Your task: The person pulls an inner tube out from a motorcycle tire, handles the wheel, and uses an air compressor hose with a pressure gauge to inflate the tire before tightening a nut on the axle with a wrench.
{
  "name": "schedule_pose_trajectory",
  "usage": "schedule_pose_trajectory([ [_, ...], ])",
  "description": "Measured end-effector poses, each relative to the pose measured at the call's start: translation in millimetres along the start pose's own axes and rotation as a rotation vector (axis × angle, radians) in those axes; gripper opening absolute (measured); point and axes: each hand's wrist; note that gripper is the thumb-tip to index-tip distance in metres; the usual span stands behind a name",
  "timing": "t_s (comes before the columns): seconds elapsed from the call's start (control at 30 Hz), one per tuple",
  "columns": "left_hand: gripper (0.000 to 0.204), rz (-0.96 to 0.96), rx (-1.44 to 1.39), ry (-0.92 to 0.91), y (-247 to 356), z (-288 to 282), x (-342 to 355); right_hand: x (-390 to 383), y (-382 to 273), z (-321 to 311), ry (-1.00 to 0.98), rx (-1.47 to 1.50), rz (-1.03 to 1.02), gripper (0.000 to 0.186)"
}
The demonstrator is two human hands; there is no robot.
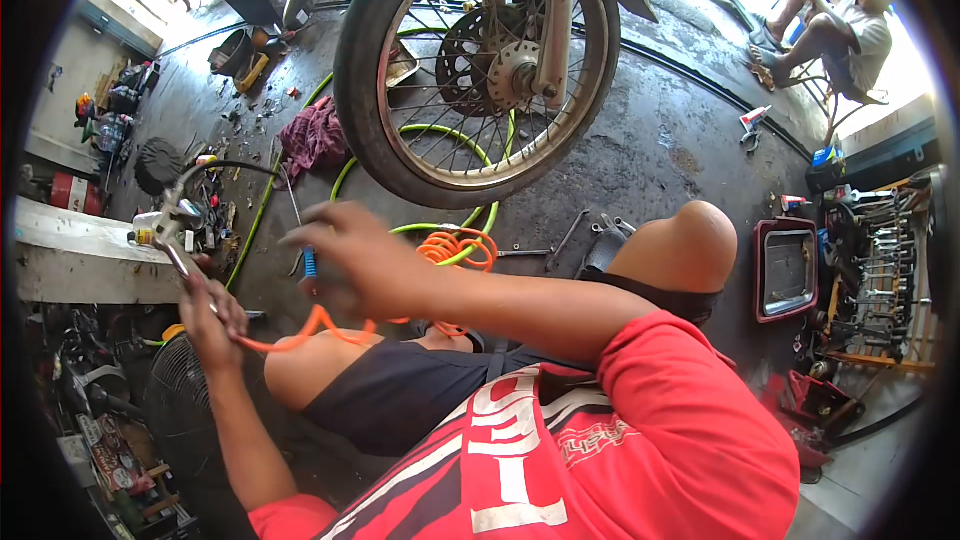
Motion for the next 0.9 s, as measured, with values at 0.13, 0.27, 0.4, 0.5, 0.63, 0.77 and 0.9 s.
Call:
schedule_pose_trajectory([
  [0.13,0.038,0.057,0.365,0.301,22.4,-19.7,97.0,-25.7,72.3,-45.9,0.403,-0.097,0.548,0.029],
  [0.27,0.043,0.349,1.561,0.230,11.1,-77.1,224.5,0.1,108.1,-107.9,0.702,-0.043,0.471,0.026],
  [0.4,0.039,0.800,2.311,-0.007,-94.4,-105.3,299.2,58.7,120.8,-144.5,0.721,-0.321,0.434,0.047],
  [0.5,0.050,0.536,1.605,0.328,-169.8,-82.8,303.6,127.7,104.8,-147.9,0.733,-0.382,0.514,0.090],
  [0.63,0.041,0.217,1.490,0.224,-229.6,-79.2,272.0,203.9,119.1,-130.8,0.882,-0.414,0.684,0.123],
  [0.77,0.040,0.101,1.456,0.128,-262.5,-51.7,230.3,226.7,136.7,-108.8,0.934,-0.664,0.765,0.135],
  [0.9,0.045,0.007,1.335,0.098,-281.4,-48.4,207.0,198.0,146.1,-72.7,0.857,-0.701,0.537,0.134],
])
Point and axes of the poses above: each hand's wrist, its own x-axis towards the middle knuckle, its own z-axis out of the palm, y = z × x, and after that the axes turned 6 degrees about y, right-handed
